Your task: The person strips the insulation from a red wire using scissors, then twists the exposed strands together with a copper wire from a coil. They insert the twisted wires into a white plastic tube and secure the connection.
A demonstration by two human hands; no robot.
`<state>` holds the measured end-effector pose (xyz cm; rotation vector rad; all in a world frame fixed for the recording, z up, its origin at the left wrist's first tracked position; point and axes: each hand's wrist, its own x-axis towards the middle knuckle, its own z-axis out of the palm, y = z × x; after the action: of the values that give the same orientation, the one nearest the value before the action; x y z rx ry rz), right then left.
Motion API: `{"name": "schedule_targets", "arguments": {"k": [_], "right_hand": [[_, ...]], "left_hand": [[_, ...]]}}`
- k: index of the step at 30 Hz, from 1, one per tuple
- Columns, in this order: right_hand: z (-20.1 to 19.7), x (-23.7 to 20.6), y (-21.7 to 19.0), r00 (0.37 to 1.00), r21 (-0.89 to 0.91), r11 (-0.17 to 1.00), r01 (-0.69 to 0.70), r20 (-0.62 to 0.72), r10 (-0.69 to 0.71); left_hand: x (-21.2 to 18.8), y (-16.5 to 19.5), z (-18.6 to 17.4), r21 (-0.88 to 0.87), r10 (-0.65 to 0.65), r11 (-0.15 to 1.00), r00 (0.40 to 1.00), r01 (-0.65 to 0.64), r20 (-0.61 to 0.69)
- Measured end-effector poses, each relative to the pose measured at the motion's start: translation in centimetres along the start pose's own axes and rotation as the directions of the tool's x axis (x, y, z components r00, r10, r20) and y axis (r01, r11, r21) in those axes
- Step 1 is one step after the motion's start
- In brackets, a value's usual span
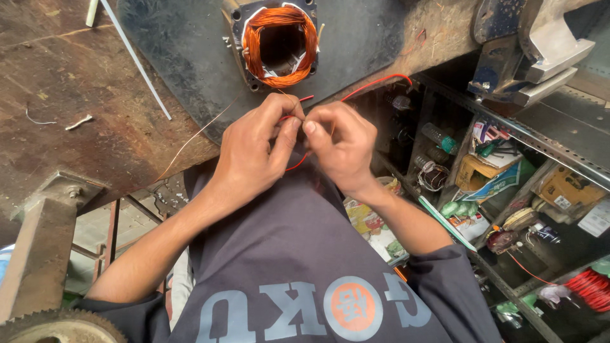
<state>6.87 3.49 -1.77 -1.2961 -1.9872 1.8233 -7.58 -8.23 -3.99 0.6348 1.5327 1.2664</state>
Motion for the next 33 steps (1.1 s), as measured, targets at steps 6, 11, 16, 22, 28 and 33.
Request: {"name": "schedule_targets", "arguments": {"k": [6, 11, 16, 22, 28, 33], "right_hand": [[-0.5, -1.4, 1.5, 0.883, 0.343, 0.820, -0.459, 0.079, 0.462], [-2.5, 0.3, 0.3, 0.695, -0.622, 0.410, 0.667, 0.320, -0.644], [-1.6, 2.1, -1.0, 0.601, -0.597, 0.277, 0.753, 0.451, -0.660], [0.0, -0.5, -0.2, 0.735, 0.602, 0.491, -0.629, 0.257, 0.628], [-2.0, -1.5, -0.5, 0.907, 0.756, 0.532, -0.383, 0.199, 0.370], [-1.3, 0.1, -1.0, 0.828, -0.336, 0.760, 0.557, 0.144, -0.543]], "left_hand": [[0.1, -0.5, 0.1, 0.135, 0.126, 0.984, 0.991, -0.119, -0.049], [-0.2, -0.2, -0.2, 0.003, 0.031, 1.000, 0.999, -0.031, -0.013], [-0.1, 0.1, -0.2, -0.098, 0.016, 0.995, 1.000, -0.015, 0.011], [0.3, -0.2, -0.3, 0.149, 0.077, 0.987, 0.994, -0.066, -0.075], [-0.1, -0.2, -0.1, -0.058, 0.080, 0.995, 0.995, -0.083, -0.054], [-0.2, 0.1, -0.3, -0.169, -0.067, 0.983, 0.997, 0.071, 0.031]]}}
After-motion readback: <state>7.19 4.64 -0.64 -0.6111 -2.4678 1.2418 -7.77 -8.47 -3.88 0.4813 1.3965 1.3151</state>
